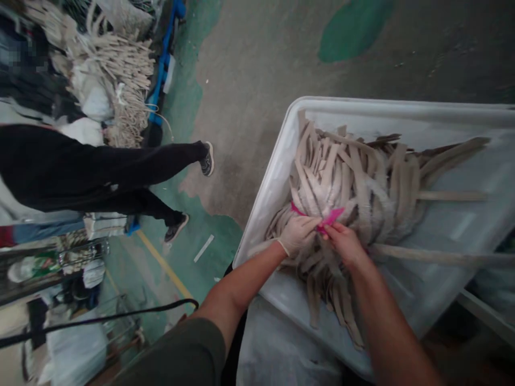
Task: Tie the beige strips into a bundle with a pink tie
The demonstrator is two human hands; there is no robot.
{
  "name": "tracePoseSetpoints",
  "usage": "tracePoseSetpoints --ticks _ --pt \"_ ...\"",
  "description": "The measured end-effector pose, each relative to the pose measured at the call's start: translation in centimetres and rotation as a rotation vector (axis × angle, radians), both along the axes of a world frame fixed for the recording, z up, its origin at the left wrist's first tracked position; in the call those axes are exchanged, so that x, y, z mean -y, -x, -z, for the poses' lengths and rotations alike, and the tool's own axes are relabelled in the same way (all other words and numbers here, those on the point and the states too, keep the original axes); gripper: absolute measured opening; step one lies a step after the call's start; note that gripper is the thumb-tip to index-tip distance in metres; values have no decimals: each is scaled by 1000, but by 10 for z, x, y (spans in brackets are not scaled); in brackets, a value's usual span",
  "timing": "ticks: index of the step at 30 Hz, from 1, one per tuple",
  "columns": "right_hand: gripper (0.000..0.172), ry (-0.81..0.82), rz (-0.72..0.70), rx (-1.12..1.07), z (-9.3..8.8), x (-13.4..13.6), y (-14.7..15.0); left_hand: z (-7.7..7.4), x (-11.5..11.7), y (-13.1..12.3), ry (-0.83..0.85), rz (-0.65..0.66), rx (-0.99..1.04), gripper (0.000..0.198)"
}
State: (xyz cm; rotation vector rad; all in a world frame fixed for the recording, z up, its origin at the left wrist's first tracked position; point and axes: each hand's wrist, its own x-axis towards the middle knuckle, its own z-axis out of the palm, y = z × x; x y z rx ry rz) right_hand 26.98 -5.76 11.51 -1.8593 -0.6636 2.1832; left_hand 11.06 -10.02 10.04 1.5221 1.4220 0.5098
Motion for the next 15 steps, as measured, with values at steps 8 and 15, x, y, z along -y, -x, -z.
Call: tracePoseSetpoints --ticks 8,15 --pt "33 -44 173 62 5 14 9 13 -25 5 95 116 -31 12" --pt "40 -312 575 130 -25 19 5 8 -24 4 215 -497 211 27"
